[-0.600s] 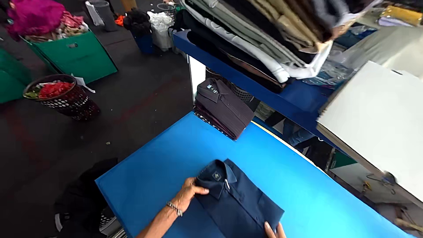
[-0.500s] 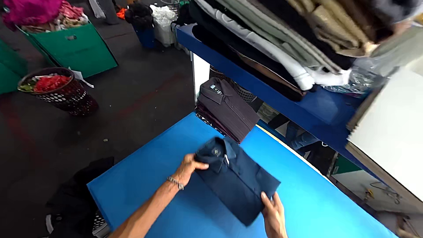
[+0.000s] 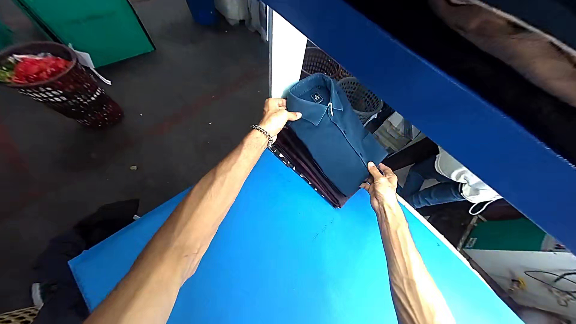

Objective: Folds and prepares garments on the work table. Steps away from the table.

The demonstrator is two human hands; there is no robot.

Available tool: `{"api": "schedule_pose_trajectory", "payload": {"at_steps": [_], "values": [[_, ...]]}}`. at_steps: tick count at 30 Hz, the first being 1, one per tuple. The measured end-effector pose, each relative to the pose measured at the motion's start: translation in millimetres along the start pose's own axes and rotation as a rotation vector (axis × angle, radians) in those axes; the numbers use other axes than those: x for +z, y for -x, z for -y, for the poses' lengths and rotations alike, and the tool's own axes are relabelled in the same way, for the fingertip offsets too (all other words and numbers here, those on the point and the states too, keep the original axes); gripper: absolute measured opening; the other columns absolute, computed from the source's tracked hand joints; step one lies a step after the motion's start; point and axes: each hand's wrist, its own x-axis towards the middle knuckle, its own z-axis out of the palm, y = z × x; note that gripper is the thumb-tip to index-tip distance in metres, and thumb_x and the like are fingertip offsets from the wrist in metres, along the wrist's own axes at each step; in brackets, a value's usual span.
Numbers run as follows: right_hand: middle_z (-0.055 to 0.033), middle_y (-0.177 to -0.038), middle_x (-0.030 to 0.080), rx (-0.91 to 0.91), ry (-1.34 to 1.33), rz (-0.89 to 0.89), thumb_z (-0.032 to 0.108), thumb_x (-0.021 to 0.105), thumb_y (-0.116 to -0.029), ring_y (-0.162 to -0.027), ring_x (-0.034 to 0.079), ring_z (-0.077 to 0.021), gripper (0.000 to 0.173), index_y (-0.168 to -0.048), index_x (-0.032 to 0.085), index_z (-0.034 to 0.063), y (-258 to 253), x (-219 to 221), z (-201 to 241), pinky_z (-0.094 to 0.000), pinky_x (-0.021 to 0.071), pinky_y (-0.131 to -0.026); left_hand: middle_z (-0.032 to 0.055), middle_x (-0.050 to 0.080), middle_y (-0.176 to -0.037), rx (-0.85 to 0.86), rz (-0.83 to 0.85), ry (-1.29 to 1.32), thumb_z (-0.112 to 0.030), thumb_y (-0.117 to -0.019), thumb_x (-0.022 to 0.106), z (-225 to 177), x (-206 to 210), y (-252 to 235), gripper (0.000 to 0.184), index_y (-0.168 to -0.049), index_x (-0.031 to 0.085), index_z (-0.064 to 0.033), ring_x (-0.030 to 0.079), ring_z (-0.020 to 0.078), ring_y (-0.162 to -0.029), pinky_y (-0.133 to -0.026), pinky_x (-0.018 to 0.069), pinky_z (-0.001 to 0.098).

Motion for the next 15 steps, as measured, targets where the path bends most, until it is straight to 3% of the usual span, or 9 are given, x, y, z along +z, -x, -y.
{"api": "schedule_pose_trajectory", "payload": {"at_steps": [4,8,10,12,14,15], "values": [[-0.0096,-0.096,0.067,0.046,-0.021,-0.031,0.020,0.067,-0.1006,-0.069,0.067,-0.0194,0.032,-0.128,0.054,0.0084,10,-9,-1,-0.0386,0.0586,-0.055,0.0192,0.070,-0.114,0.032,0.017,0.044,-0.003,-0.0851,0.079,0,1,10,0.047,-0.128,0.061,0.0058,0.074,0.0259,-0.089,-0.071,0.0644,0.0420],[-0.0161,-0.101,0.067,0.085,0.143,0.004,0.025,0.062,-0.1041,-0.064,0.069,-0.0256,0.048,-0.144,0.042,0.0101,23,-17,5,-0.0441,0.0614,-0.054,0.0214,0.068,-0.118,0.021,0.003,0.017,0.005,-0.0868,0.074,-9,0,20,0.047,-0.131,0.057,0.0059,0.074,0.0287,-0.087,-0.070,0.0648,0.0431],[-0.0201,-0.114,0.066,0.064,0.258,0.016,0.026,0.063,-0.1039,-0.076,0.072,-0.0293,0.056,-0.152,0.038,0.0096,39,-31,6,-0.0463,0.0624,-0.062,0.0226,0.065,-0.126,0.022,-0.058,-0.101,-0.002,-0.0907,0.072,-12,-3,33,0.050,-0.137,0.054,0.0037,0.074,0.0295,-0.089,-0.072,0.0647,0.0433],[-0.0221,-0.122,0.065,-0.068,0.502,-0.014,0.035,0.062,-0.1034,-0.094,0.072,-0.0318,0.060,-0.151,0.040,0.0049,72,-56,-12,-0.0510,0.0615,-0.077,0.0210,0.065,-0.127,0.066,-0.134,-0.270,-0.017,-0.0974,0.068,-14,-13,59,0.048,-0.140,0.053,-0.0002,0.073,0.0289,-0.096,-0.081,0.0633,0.0462],[-0.0231,-0.140,0.056,-0.236,0.870,-0.043,0.048,0.053,-0.1043,-0.123,0.061,-0.0373,0.066,-0.152,0.042,0.0044,128,-90,-52,-0.0604,0.0510,-0.100,0.0215,0.065,-0.129,0.149,-0.162,-0.445,-0.027,-0.1039,0.057,-2,-20,111,0.046,-0.141,0.053,-0.0007,0.069,0.0305,-0.110,-0.095,0.0576,0.0502],[-0.0213,-0.150,0.051,-0.325,1.050,-0.053,0.052,0.047,-0.1047,-0.137,0.051,-0.0370,0.068,-0.153,0.043,0.0045,163,-109,-80,-0.0629,0.0406,-0.112,0.0219,0.061,-0.136,0.169,-0.114,-0.543,-0.030,-0.1069,0.052,12,-20,149,0.048,-0.144,0.050,-0.0001,0.063,0.0320,-0.122,-0.104,0.0524,0.0514]]}}
